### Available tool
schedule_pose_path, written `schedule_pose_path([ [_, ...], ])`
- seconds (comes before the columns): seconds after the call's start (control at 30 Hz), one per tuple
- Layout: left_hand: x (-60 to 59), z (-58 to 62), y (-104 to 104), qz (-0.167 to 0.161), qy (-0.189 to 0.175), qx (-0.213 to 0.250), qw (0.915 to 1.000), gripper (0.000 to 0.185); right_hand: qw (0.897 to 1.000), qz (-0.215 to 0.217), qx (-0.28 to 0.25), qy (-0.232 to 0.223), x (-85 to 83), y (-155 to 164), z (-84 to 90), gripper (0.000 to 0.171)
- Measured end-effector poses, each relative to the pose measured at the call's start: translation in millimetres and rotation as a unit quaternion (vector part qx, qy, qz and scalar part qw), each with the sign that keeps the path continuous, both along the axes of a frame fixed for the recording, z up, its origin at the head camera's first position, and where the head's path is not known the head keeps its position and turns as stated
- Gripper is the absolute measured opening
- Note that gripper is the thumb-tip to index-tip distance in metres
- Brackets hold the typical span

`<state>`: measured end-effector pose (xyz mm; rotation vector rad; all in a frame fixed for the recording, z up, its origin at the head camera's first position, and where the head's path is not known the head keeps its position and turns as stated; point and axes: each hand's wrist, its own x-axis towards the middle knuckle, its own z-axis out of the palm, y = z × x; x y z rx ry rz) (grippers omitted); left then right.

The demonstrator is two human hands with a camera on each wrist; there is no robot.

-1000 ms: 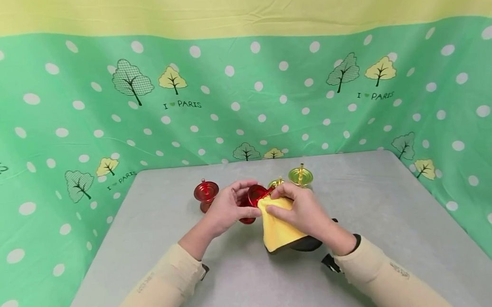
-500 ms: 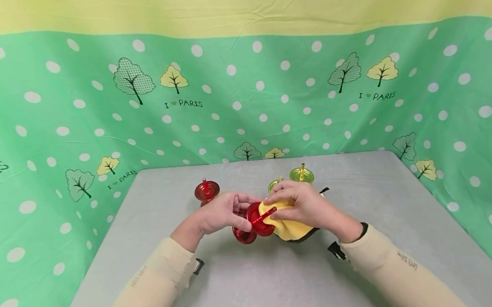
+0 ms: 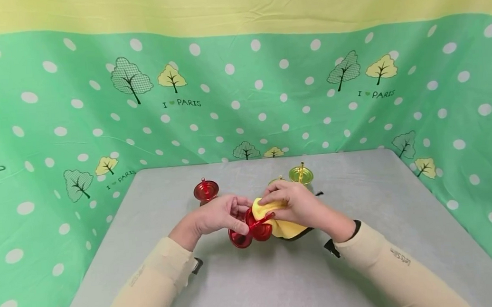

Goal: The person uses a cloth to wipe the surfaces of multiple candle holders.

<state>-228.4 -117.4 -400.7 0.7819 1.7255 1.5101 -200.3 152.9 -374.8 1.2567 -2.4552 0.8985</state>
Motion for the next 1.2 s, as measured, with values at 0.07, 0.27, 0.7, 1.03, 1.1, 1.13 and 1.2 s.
schedule_pose_path([
  [0.07, 2.5, 1.7, 2.4, 0.029, 0.006, -0.007, 0.9995, 0.067, 0.999, -0.037, -0.001, -0.038, 2.4, 0.4, 0.5, 0.031],
  [0.27, 15.1, 1.6, 17.8, 0.156, 0.073, -0.005, 0.9850, 0.070, 0.985, -0.130, -0.025, -0.112, 6.0, 2.2, -1.0, 0.020],
  [0.7, 34.3, -17.4, 54.7, 0.372, 0.497, -0.003, 0.7837, 0.088, 0.961, -0.159, -0.096, -0.205, 5.7, 4.0, 0.6, 0.019],
  [1.03, 22.3, -1.1, 38.5, 0.210, 0.134, -0.008, 0.9684, 0.072, 0.988, -0.111, -0.039, -0.102, 4.9, 17.3, 0.0, 0.017],
  [1.1, 16.8, 1.5, 33.1, 0.146, 0.088, -0.025, 0.9851, 0.069, 0.996, -0.081, -0.015, -0.045, 3.9, 18.6, -1.5, 0.021],
  [1.13, 13.9, 1.9, 30.1, 0.114, 0.066, -0.029, 0.9909, 0.066, 0.998, -0.059, -0.007, -0.010, 2.8, 18.8, -2.8, 0.024],
  [1.2, 8.1, 1.5, 24.5, 0.059, 0.030, -0.027, 0.9975, 0.060, 0.997, -0.013, -0.001, 0.071, 0.5, 17.9, -5.4, 0.029],
])
